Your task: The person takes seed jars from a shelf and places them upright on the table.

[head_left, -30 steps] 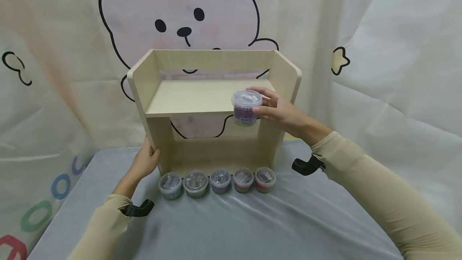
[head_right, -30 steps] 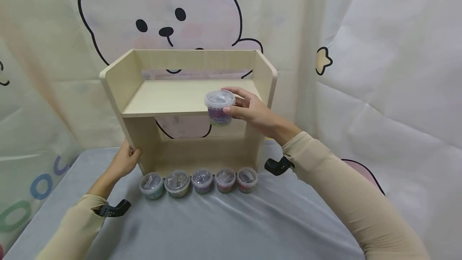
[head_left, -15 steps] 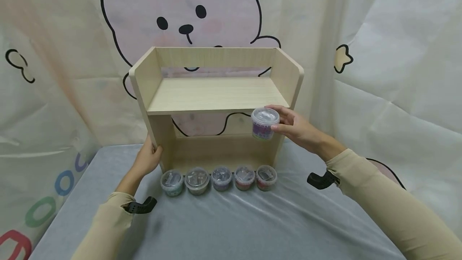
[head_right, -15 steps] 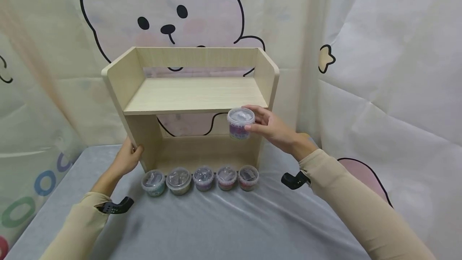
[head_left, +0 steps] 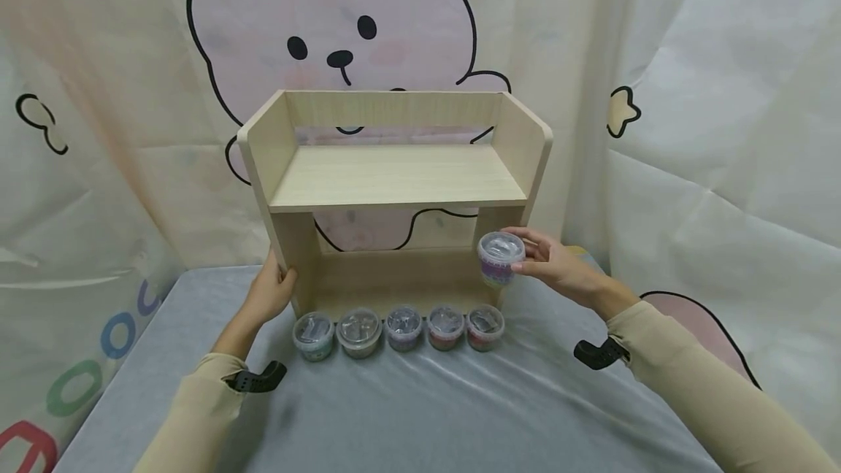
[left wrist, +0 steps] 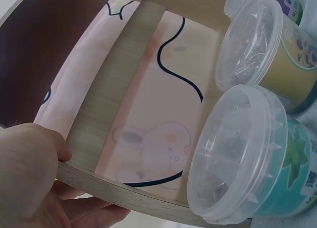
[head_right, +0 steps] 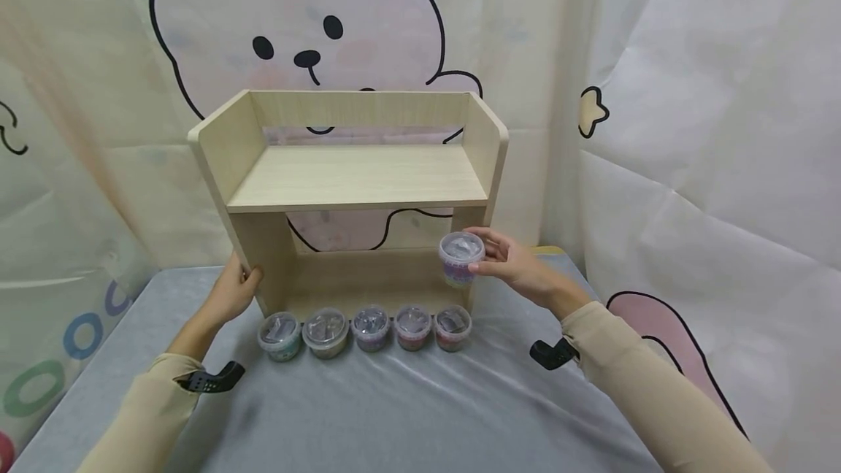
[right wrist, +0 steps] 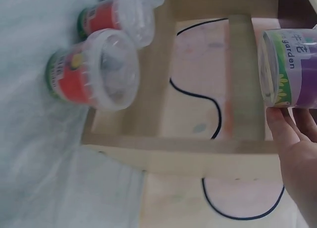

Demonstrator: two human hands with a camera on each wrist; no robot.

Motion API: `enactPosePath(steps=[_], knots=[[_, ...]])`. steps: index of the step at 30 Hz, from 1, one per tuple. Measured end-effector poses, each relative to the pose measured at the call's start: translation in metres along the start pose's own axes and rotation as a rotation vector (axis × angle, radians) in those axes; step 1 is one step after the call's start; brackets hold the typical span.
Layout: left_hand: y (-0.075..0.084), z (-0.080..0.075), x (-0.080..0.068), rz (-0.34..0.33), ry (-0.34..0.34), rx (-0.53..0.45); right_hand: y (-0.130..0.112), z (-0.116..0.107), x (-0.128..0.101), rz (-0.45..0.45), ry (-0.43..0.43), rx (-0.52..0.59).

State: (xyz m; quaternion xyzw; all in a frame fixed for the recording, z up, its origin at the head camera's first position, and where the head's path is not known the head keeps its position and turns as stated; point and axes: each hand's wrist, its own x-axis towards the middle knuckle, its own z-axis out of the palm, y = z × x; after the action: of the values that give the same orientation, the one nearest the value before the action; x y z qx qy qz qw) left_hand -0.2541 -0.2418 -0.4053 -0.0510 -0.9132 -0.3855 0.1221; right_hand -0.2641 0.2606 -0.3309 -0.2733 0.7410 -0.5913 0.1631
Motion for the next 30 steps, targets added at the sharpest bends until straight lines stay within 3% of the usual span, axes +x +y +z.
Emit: enactPosePath(steps=[17, 30], knots=[[-0.003, 0.004, -0.002, 0.017, 0.012, -0.004, 0.054, -0.014, -0.025, 0.052, -0.008, 0.031], [-0.001, 0.002, -0.003, 0.027, 0.010, -0.004, 0.078, -0.024, -0.038, 0.060, -0.044, 0.074]])
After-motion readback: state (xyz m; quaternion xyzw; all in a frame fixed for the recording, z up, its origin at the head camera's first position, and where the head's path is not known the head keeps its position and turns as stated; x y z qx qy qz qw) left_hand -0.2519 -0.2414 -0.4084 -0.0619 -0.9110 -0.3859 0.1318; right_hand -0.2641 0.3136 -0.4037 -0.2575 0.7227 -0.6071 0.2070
